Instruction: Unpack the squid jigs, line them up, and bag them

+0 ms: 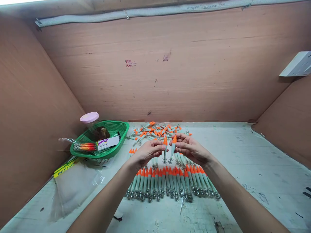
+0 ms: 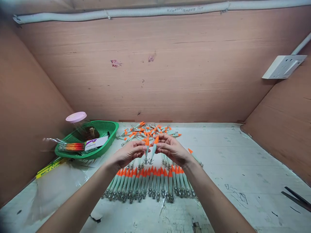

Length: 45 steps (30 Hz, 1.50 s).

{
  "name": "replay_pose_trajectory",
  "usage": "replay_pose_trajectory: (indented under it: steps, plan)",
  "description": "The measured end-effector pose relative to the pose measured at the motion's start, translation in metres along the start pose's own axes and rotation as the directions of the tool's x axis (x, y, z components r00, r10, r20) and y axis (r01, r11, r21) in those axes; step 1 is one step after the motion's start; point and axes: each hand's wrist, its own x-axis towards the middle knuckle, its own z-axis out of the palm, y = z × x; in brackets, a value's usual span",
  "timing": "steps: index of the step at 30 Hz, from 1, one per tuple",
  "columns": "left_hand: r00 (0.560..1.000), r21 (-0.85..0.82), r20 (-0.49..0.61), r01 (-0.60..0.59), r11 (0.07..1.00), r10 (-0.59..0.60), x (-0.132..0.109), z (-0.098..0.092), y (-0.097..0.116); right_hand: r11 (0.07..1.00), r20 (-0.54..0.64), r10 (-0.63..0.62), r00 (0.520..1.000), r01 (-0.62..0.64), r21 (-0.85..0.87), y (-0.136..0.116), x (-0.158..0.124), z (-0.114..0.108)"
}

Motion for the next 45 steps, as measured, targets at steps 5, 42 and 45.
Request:
replay_pose_trajectory:
  steps: [5, 42, 45]
  plan:
    - [0.997, -0.086, 0.069, 0.045, 0.995, -0.040, 0.002, 0.004, -0.003, 1.000, 0.014, -0.007, 1.000, 0.008, -0.029, 0.001, -0.001, -0.005]
    - [0.937, 0.980, -0.193, 0.199, 0.009, 0.290, 0.078, -0.012, -0.028, -0.065, -0.448, -0.144, 0.882, -0.460, -0.885, 0.044, 0.127, -0.011]
    - [0.949, 0.991, -0.126, 0.136, -0.012, 0.287, 0.083, -0.012, -0.024, -0.033, -0.533, -0.112, 0.838, -0.540, -0.841, 0.045, 0.134, -0.008]
